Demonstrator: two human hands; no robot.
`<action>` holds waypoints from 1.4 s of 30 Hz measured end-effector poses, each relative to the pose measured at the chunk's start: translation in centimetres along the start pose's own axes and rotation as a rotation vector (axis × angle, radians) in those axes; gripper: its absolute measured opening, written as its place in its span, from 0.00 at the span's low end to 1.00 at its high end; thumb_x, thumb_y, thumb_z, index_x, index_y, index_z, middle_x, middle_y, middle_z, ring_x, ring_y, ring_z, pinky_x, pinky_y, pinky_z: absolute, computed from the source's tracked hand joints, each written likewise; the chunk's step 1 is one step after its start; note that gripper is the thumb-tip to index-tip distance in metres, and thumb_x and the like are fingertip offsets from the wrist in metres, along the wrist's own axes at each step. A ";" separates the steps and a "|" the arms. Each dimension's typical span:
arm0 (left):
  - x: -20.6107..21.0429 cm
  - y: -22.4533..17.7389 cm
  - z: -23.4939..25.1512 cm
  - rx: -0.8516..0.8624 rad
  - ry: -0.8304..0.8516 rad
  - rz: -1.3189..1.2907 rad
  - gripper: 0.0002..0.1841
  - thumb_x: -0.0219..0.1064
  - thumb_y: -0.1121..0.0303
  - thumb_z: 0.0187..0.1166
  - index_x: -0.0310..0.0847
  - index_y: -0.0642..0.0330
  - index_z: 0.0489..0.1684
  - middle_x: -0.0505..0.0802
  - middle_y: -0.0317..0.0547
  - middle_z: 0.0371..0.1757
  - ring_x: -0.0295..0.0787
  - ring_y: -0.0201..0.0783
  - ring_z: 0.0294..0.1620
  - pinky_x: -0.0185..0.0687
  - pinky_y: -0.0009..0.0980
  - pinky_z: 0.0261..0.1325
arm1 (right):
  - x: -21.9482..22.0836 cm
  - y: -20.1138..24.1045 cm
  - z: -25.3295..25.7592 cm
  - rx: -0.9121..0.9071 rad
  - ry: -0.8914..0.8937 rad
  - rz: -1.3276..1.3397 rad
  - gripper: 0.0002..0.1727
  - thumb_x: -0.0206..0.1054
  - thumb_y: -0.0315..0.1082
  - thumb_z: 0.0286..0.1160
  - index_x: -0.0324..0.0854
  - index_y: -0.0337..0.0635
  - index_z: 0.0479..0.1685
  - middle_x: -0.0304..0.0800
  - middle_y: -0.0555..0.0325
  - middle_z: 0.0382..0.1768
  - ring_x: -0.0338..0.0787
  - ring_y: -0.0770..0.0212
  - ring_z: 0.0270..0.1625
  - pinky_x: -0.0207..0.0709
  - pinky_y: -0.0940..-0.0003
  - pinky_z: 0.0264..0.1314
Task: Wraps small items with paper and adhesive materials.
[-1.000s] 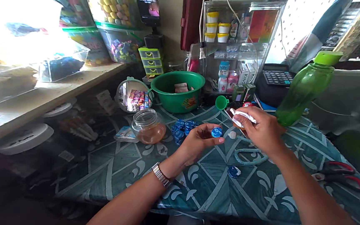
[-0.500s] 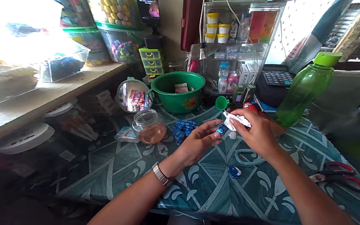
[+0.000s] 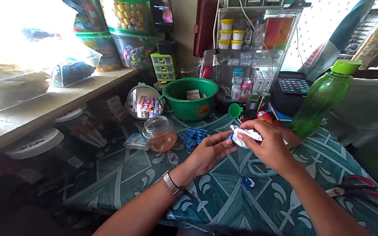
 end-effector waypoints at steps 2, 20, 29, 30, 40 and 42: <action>0.0 0.0 0.0 -0.029 -0.014 -0.056 0.17 0.53 0.80 0.88 0.73 0.70 0.73 0.93 0.47 0.57 0.93 0.35 0.55 0.87 0.31 0.67 | 0.8 0.3 -0.2 -0.030 0.045 0.030 0.14 0.70 0.41 0.78 0.89 0.39 0.51 0.89 0.49 0.47 0.90 0.61 0.47 0.85 0.68 0.51; 0.2 0.1 -0.1 -0.047 -0.052 -0.080 0.16 0.48 0.77 0.91 0.73 0.68 0.71 0.92 0.50 0.55 0.94 0.41 0.53 0.89 0.37 0.64 | -0.1 0.2 -0.1 -0.038 0.045 -0.009 0.14 0.71 0.40 0.77 0.88 0.39 0.50 0.89 0.50 0.46 0.90 0.59 0.47 0.86 0.62 0.49; -0.1 -0.4 -0.1 -0.048 0.035 -0.111 0.20 0.40 0.74 0.94 0.69 0.64 0.77 0.88 0.55 0.65 0.90 0.49 0.64 0.86 0.45 0.68 | -2.5 -0.7 0.6 0.217 0.235 -0.200 0.14 0.72 0.36 0.80 0.87 0.36 0.57 0.89 0.41 0.56 0.90 0.44 0.54 0.82 0.43 0.58; -0.1 -0.4 0.0 -0.042 0.035 -0.126 0.20 0.39 0.73 0.94 0.69 0.63 0.76 0.88 0.54 0.64 0.91 0.49 0.62 0.87 0.46 0.68 | -2.6 -0.4 0.6 0.217 0.252 -0.153 0.16 0.71 0.37 0.80 0.88 0.37 0.59 0.89 0.41 0.56 0.90 0.46 0.55 0.82 0.46 0.60; -0.2 -0.1 0.0 0.031 0.083 -0.151 0.20 0.38 0.71 0.94 0.68 0.60 0.76 0.89 0.51 0.58 0.93 0.46 0.57 0.86 0.45 0.68 | 1.4 -0.2 -0.1 0.060 0.319 -0.083 0.19 0.56 0.39 0.89 0.83 0.29 0.42 0.86 0.42 0.33 0.87 0.51 0.38 0.79 0.57 0.44; -0.1 -0.1 -0.1 0.059 0.116 -0.155 0.19 0.39 0.71 0.94 0.69 0.59 0.76 0.90 0.51 0.60 0.93 0.46 0.58 0.86 0.45 0.69 | 1.7 0.2 -0.2 0.044 0.209 -0.127 0.17 0.56 0.34 0.86 0.83 0.28 0.37 0.85 0.42 0.27 0.87 0.50 0.32 0.80 0.56 0.38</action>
Point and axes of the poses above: each hand's wrist, its own z-axis towards the middle knuckle, its own x-axis out of the palm, y = z × x, the point moved 2 cm from there along z, towards the middle knuckle
